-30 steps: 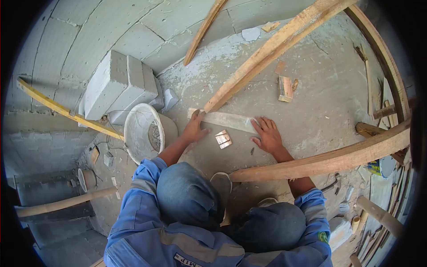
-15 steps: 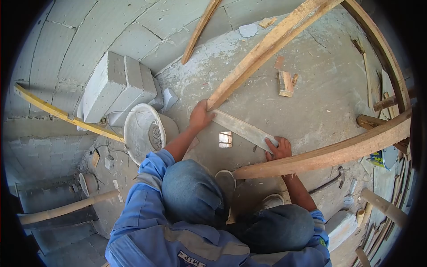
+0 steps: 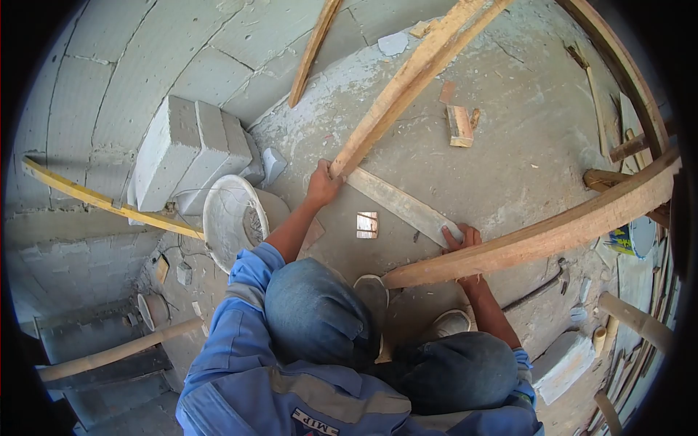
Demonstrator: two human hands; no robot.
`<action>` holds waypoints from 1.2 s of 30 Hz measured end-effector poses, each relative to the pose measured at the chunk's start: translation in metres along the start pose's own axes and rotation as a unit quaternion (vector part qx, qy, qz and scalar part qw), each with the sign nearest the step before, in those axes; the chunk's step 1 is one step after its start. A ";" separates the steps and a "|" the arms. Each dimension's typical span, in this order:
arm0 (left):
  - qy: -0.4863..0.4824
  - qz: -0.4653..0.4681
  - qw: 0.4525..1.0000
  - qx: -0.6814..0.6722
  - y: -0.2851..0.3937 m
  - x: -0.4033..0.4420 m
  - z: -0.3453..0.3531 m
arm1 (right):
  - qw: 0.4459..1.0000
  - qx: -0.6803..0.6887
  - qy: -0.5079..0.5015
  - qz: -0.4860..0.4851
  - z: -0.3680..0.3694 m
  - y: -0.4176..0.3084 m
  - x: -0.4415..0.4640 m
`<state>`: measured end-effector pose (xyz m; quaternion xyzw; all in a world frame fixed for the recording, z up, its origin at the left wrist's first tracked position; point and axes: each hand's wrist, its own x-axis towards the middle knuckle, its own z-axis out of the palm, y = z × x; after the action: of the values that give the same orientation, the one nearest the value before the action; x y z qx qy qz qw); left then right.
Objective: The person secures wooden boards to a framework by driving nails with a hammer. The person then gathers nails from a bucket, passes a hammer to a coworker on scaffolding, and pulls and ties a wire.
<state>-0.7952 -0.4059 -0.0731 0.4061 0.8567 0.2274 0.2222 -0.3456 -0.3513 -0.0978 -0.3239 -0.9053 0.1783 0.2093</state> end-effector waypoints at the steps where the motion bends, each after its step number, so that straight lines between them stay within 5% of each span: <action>1: -0.005 -0.002 1.000 0.001 0.000 0.000 0.000 | 1.000 0.010 -0.008 -0.006 -0.002 0.001 -0.001; 14: -0.012 -0.017 0.999 -0.043 -0.003 0.006 0.002 | 0.998 0.008 -0.026 -0.062 0.005 -0.012 -0.007; 20: 0.026 0.054 0.996 0.059 0.027 -0.015 0.005 | 0.998 0.017 -0.019 -0.052 0.012 -0.019 -0.018; 23: 0.060 0.099 0.993 -0.004 0.013 -0.012 0.015 | 0.996 0.058 -0.049 -0.047 0.004 -0.013 -0.018; 26: -0.017 0.014 1.000 -0.017 0.029 -0.016 0.002 | 0.996 0.066 -0.046 -0.041 -0.004 -0.008 -0.019; 36: 0.017 -0.011 0.999 0.035 0.020 0.001 0.003 | 0.999 0.032 0.018 -0.024 0.001 0.025 0.010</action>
<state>-0.7821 -0.3934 -0.0646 0.3999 0.8725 0.2014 0.1953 -0.3404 -0.3266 -0.1079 -0.2985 -0.9029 0.1960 0.2394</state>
